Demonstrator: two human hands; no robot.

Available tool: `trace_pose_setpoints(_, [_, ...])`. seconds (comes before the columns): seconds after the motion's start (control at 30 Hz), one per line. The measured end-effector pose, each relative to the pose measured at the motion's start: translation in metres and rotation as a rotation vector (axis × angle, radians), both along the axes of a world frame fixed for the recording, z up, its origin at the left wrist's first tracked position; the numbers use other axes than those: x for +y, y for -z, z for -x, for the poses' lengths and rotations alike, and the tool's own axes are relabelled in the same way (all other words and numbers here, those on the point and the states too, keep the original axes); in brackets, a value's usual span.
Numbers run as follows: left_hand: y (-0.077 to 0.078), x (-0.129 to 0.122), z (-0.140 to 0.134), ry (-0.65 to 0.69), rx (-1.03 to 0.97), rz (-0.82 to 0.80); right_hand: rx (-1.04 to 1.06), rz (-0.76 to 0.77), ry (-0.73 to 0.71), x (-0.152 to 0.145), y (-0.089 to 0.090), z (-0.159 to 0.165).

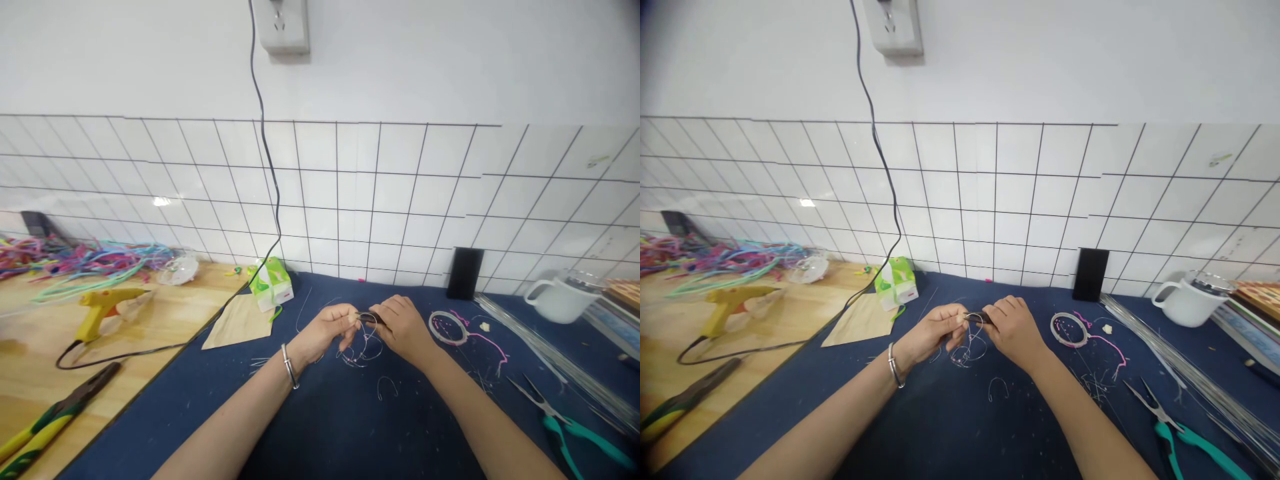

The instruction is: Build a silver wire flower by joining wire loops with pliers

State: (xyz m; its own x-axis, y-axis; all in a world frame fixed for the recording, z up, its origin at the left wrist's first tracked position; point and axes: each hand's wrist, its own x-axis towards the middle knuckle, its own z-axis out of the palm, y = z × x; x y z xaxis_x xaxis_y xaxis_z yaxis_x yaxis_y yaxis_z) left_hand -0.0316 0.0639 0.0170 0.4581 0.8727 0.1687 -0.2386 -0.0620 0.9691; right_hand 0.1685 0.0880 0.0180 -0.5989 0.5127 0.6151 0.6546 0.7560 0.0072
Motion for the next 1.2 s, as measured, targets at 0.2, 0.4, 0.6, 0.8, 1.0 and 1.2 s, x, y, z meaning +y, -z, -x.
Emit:
trace_pose_setpoints(0.2, [-0.003, 0.003, 0.002, -0.129, 0.027, -0.091, 0.121, -0.031, 0.146, 0.008, -0.010, -0.012])
trace_pose_setpoints(0.4, [-0.004, 0.004, 0.001, -0.358, 0.146, -0.202, 0.021, -0.017, 0.226, -0.018, -0.034, -0.003])
trace_pose_setpoints(0.6, [-0.001, 0.001, -0.003, -0.512, 0.297, -0.286, -0.124, -0.024, 0.364, -0.038, -0.037, 0.010])
trace_pose_setpoints(0.8, [0.002, -0.002, -0.010, -0.535, 0.349, -0.318, -0.135, -0.029, 0.429, -0.038, -0.033, 0.012])
trace_pose_setpoints(1.0, [0.004, -0.004, -0.015, -0.561, 0.359, -0.307, -0.141, -0.059, 0.430, -0.039, -0.031, 0.014])
trace_pose_setpoints(1.2, [0.001, -0.008, -0.017, -0.585, 0.361, -0.291, -0.150, -0.075, 0.430, -0.040, -0.029, 0.016])
